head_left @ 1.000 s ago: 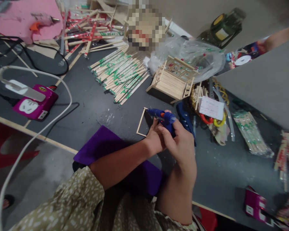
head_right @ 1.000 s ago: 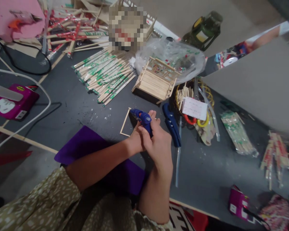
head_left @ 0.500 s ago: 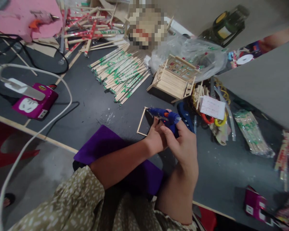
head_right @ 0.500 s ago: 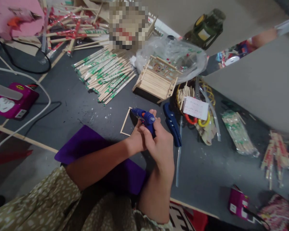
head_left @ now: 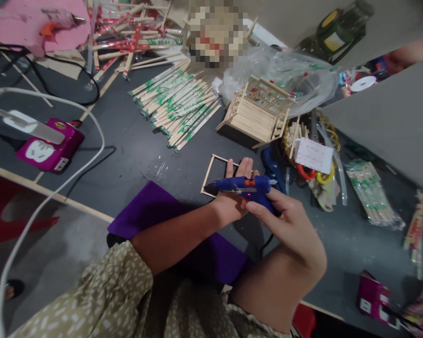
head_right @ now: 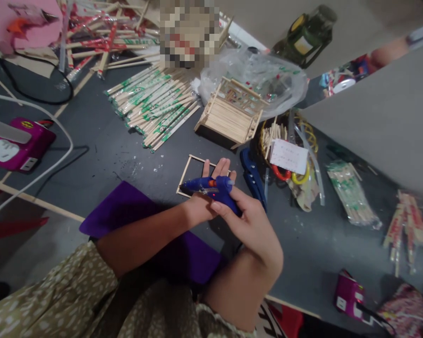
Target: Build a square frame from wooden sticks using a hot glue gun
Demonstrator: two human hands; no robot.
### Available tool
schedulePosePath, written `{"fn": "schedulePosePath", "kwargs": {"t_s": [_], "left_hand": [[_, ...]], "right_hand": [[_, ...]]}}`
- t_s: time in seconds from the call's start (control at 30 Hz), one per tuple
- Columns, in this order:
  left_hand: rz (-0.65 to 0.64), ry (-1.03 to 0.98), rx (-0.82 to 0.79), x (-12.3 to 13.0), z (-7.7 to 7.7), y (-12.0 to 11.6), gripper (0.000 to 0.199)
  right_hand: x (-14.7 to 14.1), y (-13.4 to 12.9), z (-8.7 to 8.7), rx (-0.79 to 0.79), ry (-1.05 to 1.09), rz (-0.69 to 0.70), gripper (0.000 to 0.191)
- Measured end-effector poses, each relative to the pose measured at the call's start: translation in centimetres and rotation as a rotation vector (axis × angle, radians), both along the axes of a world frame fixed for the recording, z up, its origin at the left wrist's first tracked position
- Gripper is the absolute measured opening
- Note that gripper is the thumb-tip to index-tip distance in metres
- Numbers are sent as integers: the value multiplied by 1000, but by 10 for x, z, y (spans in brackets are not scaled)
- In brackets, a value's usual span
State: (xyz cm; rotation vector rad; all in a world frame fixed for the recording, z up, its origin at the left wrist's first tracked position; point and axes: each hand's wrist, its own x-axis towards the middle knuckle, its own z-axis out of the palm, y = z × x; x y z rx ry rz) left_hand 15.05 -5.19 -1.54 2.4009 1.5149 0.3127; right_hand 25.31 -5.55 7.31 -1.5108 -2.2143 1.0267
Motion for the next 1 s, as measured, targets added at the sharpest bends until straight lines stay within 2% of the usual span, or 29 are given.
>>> {"fn": "schedulePosePath", "kwargs": {"t_s": [0.47,0.73,1.0], "left_hand": [[22,19,-89,-2,16,2,53],[3,58,-87,3,10,2,58],[-25,56,-78,1,12,2,56]], "right_hand": [[-7,31,8,-114,-93,211,34],[-9,37,11,-142,-93,243,33],[-10,38,7,-147,-52,219,37]]}}
